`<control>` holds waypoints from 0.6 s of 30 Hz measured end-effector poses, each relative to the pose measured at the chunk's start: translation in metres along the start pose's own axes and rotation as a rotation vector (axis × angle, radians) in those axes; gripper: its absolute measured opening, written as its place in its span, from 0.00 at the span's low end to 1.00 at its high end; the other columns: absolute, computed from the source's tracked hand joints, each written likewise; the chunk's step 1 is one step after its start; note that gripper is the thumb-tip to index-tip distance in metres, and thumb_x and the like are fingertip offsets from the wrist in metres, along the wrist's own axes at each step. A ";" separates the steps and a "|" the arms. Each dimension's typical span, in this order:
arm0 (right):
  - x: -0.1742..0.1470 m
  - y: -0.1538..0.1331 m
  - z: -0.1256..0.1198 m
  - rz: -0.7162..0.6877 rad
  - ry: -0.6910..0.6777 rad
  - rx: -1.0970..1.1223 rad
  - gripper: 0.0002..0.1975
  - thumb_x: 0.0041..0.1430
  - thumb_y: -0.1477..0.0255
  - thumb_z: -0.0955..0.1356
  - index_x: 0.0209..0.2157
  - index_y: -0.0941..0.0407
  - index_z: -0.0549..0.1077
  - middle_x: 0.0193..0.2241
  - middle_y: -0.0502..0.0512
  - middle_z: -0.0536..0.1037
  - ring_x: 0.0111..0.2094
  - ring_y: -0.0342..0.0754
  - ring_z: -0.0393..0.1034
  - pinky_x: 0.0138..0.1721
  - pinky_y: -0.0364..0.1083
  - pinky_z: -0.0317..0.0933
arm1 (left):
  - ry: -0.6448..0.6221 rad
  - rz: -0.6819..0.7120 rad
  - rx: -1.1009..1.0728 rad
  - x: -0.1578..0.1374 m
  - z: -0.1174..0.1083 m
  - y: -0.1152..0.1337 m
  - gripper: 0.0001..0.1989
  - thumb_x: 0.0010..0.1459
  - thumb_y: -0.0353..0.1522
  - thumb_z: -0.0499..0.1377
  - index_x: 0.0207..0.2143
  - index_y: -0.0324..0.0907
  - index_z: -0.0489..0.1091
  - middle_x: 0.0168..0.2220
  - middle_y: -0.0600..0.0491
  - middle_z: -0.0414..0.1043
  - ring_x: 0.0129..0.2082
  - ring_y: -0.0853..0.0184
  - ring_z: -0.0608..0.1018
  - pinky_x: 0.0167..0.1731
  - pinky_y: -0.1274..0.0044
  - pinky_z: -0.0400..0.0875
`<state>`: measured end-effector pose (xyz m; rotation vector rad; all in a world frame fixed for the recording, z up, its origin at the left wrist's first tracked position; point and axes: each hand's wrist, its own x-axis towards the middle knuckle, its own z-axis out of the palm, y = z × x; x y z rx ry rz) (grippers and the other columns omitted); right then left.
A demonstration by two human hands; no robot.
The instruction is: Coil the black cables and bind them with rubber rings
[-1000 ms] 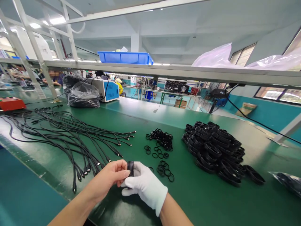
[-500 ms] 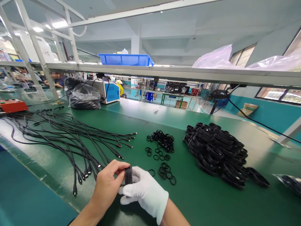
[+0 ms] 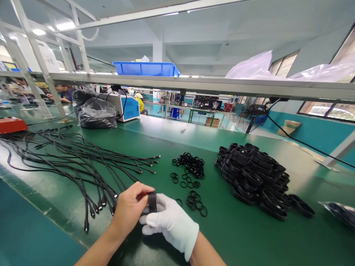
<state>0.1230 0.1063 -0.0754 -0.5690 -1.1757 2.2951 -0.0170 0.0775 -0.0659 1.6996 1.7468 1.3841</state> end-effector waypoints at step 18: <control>-0.004 -0.005 -0.003 -0.022 -0.080 0.070 0.22 0.41 0.74 0.74 0.40 0.62 0.68 0.33 0.55 0.72 0.33 0.43 0.70 0.32 0.43 0.66 | -0.431 -0.132 -0.204 -0.005 -0.028 0.018 0.08 0.56 0.31 0.54 0.24 0.41 0.65 0.25 0.58 0.64 0.28 0.69 0.66 0.30 0.79 0.60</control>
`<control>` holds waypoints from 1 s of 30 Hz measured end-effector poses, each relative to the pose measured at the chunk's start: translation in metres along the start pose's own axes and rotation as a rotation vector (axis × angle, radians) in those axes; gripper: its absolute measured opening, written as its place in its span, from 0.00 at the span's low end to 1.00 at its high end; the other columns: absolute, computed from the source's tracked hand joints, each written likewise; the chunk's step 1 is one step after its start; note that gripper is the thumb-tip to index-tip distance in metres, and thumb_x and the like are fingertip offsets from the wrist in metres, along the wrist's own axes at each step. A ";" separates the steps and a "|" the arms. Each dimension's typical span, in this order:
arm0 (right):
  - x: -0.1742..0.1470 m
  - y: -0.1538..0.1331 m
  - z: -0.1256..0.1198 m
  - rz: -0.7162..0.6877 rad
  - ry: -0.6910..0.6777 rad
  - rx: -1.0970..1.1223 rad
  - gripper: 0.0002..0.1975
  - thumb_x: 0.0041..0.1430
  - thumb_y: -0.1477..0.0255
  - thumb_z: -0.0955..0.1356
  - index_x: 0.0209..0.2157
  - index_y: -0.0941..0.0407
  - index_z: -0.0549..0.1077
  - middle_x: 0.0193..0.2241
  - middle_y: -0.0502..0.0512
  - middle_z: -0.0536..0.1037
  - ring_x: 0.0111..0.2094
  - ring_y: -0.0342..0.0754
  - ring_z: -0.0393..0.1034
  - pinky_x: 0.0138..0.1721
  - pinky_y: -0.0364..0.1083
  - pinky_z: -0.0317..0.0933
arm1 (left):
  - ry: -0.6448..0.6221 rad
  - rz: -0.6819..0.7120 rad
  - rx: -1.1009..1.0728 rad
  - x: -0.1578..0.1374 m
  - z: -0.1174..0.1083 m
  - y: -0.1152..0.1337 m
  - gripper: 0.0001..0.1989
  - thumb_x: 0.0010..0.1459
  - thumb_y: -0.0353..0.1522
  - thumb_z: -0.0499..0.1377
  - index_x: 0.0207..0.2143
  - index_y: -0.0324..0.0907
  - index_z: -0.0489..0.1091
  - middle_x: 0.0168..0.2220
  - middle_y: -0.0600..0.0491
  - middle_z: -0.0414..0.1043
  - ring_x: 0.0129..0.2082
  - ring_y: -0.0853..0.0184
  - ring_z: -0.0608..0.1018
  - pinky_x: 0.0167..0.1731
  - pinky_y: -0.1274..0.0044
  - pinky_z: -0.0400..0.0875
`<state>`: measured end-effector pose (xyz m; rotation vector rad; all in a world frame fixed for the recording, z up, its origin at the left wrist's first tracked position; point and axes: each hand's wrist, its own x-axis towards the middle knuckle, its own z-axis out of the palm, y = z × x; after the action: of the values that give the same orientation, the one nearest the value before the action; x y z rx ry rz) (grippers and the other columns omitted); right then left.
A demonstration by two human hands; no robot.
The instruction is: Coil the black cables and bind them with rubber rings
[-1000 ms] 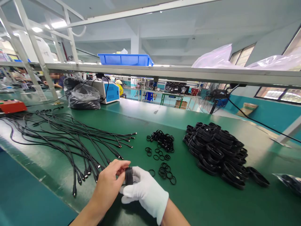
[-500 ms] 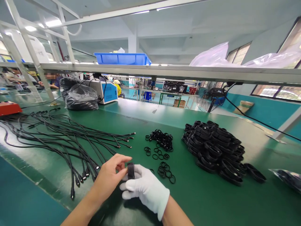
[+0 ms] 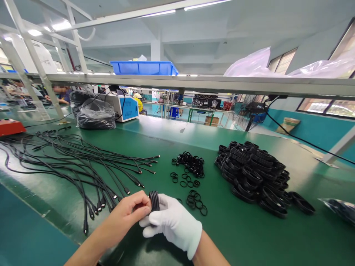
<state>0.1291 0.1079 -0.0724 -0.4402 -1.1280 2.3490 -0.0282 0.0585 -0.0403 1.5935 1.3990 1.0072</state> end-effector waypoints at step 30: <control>0.000 -0.032 0.013 -0.231 0.782 -0.776 0.18 0.46 0.71 0.66 0.41 0.59 0.71 0.34 0.55 0.74 0.33 0.47 0.70 0.33 0.45 0.65 | 0.391 -0.161 -0.025 0.024 -0.025 -0.060 0.25 0.45 0.50 0.58 0.40 0.44 0.71 0.40 0.52 0.75 0.38 0.59 0.78 0.40 0.74 0.72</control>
<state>0.1323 0.1170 -0.0395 -1.2695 -1.5022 1.2397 -0.0723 0.0897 -0.0843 1.2844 1.7364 1.2781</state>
